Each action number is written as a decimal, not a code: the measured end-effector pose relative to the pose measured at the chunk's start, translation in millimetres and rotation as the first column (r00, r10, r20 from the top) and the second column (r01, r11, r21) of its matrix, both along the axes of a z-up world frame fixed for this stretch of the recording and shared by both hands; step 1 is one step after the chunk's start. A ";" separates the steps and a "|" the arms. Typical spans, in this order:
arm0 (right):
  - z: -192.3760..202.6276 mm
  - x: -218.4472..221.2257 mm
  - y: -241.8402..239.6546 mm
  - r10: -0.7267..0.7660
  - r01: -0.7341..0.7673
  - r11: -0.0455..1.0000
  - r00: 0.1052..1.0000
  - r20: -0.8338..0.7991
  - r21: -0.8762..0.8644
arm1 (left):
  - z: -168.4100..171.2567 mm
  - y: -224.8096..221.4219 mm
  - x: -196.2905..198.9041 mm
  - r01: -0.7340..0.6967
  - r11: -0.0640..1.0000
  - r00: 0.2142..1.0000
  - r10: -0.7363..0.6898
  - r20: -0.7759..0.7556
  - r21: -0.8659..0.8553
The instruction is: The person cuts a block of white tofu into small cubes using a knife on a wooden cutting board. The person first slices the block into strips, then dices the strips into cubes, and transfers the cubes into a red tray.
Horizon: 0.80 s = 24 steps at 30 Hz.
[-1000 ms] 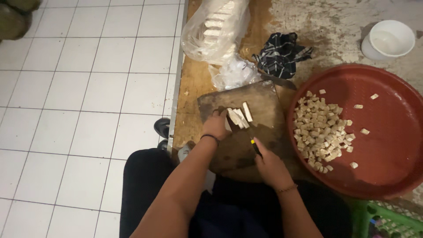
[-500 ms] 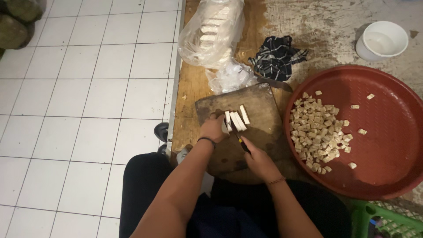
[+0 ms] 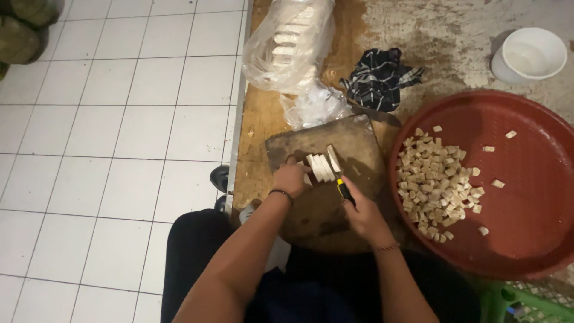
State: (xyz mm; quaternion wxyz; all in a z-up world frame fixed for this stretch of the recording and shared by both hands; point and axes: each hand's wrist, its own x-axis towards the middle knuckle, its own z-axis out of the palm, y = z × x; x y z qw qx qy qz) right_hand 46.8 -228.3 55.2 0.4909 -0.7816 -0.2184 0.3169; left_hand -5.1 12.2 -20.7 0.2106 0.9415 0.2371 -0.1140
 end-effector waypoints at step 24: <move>-44.7 -39.6 38.9 0.128 -0.128 0.992 0.970 0.208 -0.012 | 15.6 2.7 -34.6 -0.033 0.999 0.997 0.031 0.065 0.021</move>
